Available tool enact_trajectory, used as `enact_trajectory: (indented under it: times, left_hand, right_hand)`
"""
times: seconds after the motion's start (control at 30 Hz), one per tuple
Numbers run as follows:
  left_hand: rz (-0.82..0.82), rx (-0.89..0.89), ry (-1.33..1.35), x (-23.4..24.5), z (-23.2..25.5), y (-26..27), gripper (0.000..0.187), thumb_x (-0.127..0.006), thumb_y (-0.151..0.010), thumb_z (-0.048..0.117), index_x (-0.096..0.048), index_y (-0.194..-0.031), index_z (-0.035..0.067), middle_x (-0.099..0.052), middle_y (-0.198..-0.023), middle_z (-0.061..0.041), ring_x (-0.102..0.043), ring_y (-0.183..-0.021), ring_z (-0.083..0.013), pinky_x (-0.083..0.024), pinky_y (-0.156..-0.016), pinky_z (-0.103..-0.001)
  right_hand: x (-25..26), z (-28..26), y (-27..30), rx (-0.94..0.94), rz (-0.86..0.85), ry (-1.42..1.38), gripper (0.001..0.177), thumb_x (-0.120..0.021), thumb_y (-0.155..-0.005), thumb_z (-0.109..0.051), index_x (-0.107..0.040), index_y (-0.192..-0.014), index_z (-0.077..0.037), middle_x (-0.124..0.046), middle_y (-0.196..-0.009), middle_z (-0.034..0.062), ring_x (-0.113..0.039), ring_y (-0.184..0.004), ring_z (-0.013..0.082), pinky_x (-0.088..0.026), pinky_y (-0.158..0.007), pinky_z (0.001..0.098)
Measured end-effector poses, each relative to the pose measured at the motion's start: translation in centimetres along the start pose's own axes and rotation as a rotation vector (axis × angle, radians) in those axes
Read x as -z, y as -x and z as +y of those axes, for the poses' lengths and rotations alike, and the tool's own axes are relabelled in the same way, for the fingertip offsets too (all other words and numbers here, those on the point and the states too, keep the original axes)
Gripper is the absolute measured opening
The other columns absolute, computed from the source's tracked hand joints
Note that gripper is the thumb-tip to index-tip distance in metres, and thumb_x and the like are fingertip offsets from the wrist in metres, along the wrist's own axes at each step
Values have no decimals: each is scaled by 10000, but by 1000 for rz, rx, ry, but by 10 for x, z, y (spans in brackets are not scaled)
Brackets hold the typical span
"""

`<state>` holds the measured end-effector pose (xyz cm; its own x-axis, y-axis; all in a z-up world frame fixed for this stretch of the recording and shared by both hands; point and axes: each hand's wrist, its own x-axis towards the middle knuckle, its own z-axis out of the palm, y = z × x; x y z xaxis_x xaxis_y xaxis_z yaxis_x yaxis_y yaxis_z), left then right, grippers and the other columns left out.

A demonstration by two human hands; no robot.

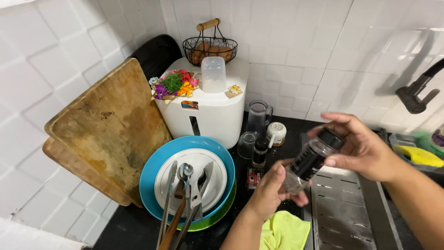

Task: Organizing kitchen spice jars and wiping down surfaces and a cutting board.

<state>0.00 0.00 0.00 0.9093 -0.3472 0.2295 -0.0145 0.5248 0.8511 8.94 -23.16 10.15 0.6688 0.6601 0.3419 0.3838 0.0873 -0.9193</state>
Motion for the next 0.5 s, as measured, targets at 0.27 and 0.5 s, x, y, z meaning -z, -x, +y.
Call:
enact_trajectory:
  times: [0.27, 0.5]
  left_hand:
    - [15, -66, 434, -1, -20, 3, 642, -363, -1134, 596, -536, -1417, 47, -704, -1072, -153, -691, -818, -216, -563, -694, -343]
    - [166, -62, 287, -1, -10, -12, 712, -314, -981, 618, -309, -1539, 175, -626, -1320, -147, -696, -1084, -225, -594, -847, -394]
  right_hand:
    - [-53, 53, 21, -92, 139, 29, 1033, -846, -796, -56, -273, -1655, -99, -627, -1282, 183, -676, -1059, 266, -621, -801, 441]
    - [-67, 22, -18, 122, 182, 413, 1068, -932, -705, -164, -291, -1552, -62, -604, -1381, 148, -610, -1253, 259, -533, -1007, 450]
